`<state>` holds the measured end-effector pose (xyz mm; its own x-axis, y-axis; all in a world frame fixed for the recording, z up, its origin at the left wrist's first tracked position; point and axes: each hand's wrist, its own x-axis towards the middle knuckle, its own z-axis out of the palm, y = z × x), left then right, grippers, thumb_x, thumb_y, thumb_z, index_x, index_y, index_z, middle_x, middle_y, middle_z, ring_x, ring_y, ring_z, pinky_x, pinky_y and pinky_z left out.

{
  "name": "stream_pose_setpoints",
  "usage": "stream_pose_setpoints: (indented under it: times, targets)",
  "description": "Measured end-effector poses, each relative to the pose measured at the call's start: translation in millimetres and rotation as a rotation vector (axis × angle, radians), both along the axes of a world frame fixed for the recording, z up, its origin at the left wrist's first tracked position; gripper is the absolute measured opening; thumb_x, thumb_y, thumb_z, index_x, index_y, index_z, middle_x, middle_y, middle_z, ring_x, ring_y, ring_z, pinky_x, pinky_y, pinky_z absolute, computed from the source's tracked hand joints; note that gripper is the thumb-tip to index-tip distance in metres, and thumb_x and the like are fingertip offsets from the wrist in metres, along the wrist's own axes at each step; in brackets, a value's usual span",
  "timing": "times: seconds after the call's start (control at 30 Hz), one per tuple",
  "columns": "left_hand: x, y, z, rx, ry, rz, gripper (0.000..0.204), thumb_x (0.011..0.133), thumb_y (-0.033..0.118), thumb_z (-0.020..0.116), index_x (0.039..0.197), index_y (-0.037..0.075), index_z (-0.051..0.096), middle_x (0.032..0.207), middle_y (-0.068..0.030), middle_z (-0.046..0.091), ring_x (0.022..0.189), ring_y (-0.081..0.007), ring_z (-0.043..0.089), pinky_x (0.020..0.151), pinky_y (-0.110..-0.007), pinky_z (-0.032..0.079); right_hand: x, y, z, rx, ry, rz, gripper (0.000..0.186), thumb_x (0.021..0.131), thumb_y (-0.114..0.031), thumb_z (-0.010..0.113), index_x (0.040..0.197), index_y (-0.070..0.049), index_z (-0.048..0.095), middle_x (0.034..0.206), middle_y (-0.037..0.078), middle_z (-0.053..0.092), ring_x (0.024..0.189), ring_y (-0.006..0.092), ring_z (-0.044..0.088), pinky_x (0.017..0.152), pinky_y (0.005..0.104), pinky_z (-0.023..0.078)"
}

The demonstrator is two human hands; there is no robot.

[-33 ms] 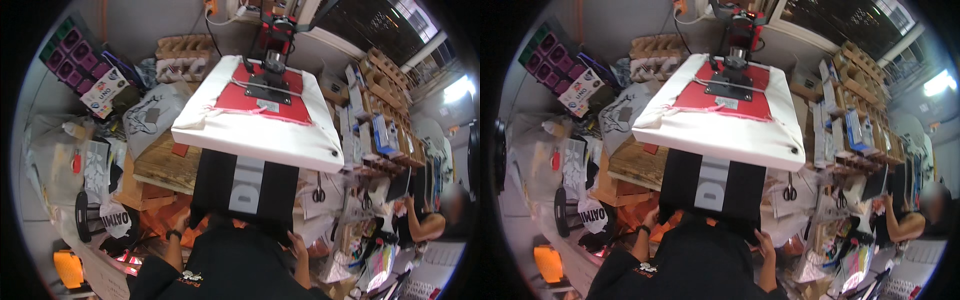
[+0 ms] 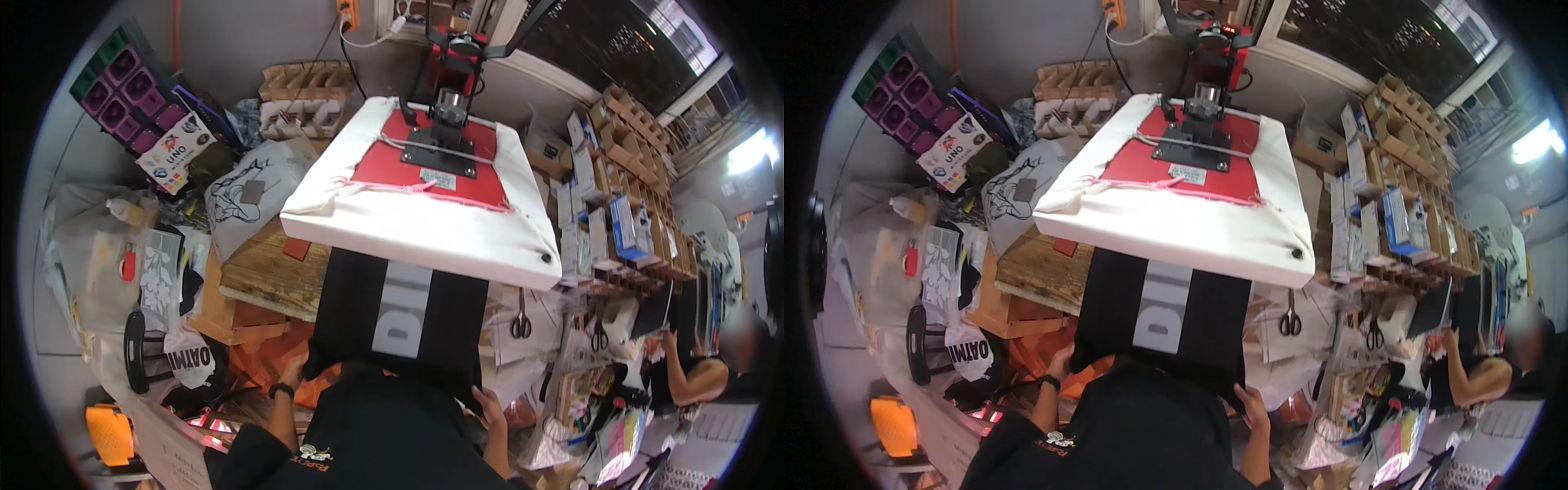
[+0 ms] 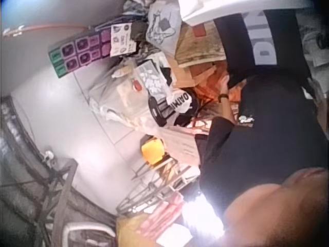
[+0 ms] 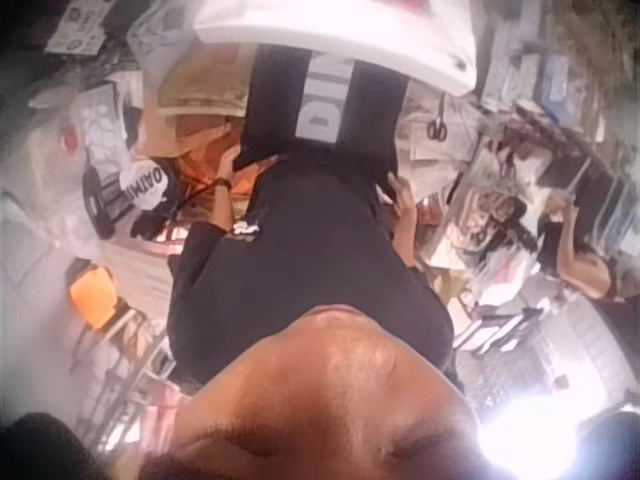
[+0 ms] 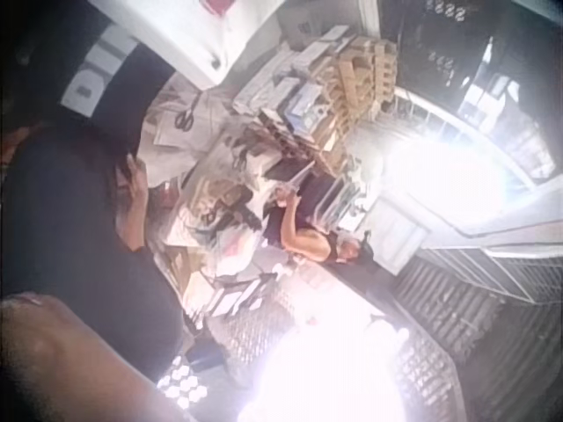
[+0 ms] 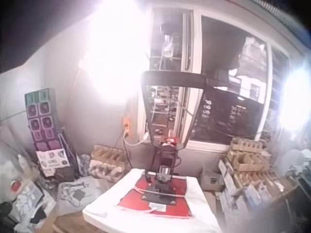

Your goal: The person picks up a printed garment from a station, carries a translucent stencil to a workspace, and positions a black shirt onto a heat press before cutting a small tag with scissors.

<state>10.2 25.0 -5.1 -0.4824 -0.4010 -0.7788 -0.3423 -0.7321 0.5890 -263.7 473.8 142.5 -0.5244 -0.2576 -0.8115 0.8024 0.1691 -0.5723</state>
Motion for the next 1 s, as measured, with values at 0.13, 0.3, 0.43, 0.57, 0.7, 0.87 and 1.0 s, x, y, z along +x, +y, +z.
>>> stream_pose_setpoints:
  times: [0.13, 0.3, 0.43, 0.57, 0.7, 0.87, 1.0]
  targets:
    - [15, -76, 139, -0.564, 0.076, 0.269, 0.016, 0.093, 0.02, 0.063, 0.087, 0.005, 0.066, 0.088, 0.0012, 0.063, 0.083, -0.009, 0.056, 0.081, -0.028, 0.046, -55, -87, 43, -0.32, 0.088, 0.357, 0.025, 0.09, -0.027, 0.067, 0.093, -0.002, 0.068, 0.078, 0.0, 0.066, 0.068, 0.0079, 0.06, 0.062, 0.0235, 0.047]
    - [-83, -40, 195, -0.877, 0.006, 0.762, 0.029, 0.096, 0.021, 0.056, 0.109, -0.003, 0.067, 0.103, -0.0056, 0.066, 0.097, -0.0145, 0.059, 0.088, -0.028, 0.043, -135, -93, 145, -0.877, 0.241, 0.219, 0.061, 0.079, -0.03, 0.07, 0.128, 0.001, 0.051, 0.125, 0.018, 0.058, 0.11, 0.0328, 0.06, 0.095, 0.0468, 0.05]
    - [-69, -56, 313, -0.885, 0.239, 0.743, 0.032, 0.096, 0.024, 0.058, 0.11, -0.004, 0.066, 0.105, -0.0046, 0.066, 0.097, -0.0131, 0.059, 0.09, -0.027, 0.043, -125, -100, 120, -0.903, 0.289, 0.139, 0.06, 0.084, -0.035, 0.06, 0.132, -0.001, 0.048, 0.129, 0.018, 0.055, 0.114, 0.0331, 0.056, 0.097, 0.0474, 0.046]
    - [-36, -47, 375, -0.996, 0.493, 0.729, 0.025, 0.097, 0.023, 0.056, 0.101, 0.001, 0.067, 0.092, 0.001, 0.065, 0.086, -0.007, 0.058, 0.08, -0.023, 0.044, -142, -142, 157, -0.814, 0.415, 0.224, 0.055, 0.087, -0.032, 0.059, 0.132, -0.001, 0.049, 0.126, 0.017, 0.056, 0.109, 0.0299, 0.056, 0.09, 0.0432, 0.047]
    - [60, 8, 447, -0.93, 0.706, 0.834, 0.024, 0.098, 0.025, 0.054, 0.087, 0.005, 0.062, 0.082, 0.0023, 0.063, 0.072, -0.0034, 0.057, 0.066, -0.021, 0.045, -112, -230, 201, -0.804, 0.464, 0.409, 0.051, 0.089, -0.029, 0.058, 0.131, -0.002, 0.05, 0.123, 0.016, 0.057, 0.103, 0.0267, 0.056, 0.084, 0.0389, 0.047]
    - [210, 78, 448, -0.948, 0.775, 1.138, 0.022, 0.099, 0.024, 0.054, 0.091, 0.005, 0.062, 0.084, 0.0026, 0.064, 0.075, -0.0039, 0.059, 0.07, -0.022, 0.047, 9, -417, 251, -0.97, 0.391, 0.781, 0.045, 0.092, -0.024, 0.056, 0.131, -0.002, 0.05, 0.12, 0.015, 0.058, 0.096, 0.0228, 0.057, 0.076, 0.0335, 0.047]
    - [398, 109, 418, -1.248, 0.239, 1.634, 0.019, 0.095, 0.019, 0.057, 0.095, 0.002, 0.065, 0.091, -0.0022, 0.065, 0.085, -0.0113, 0.059, 0.076, -0.028, 0.046, 209, -570, 328, -1.281, 0.311, 1.179, 0.041, 0.095, -0.021, 0.054, 0.131, -0.002, 0.051, 0.117, 0.014, 0.06, 0.091, 0.0196, 0.057, 0.07, 0.0292, 0.048]
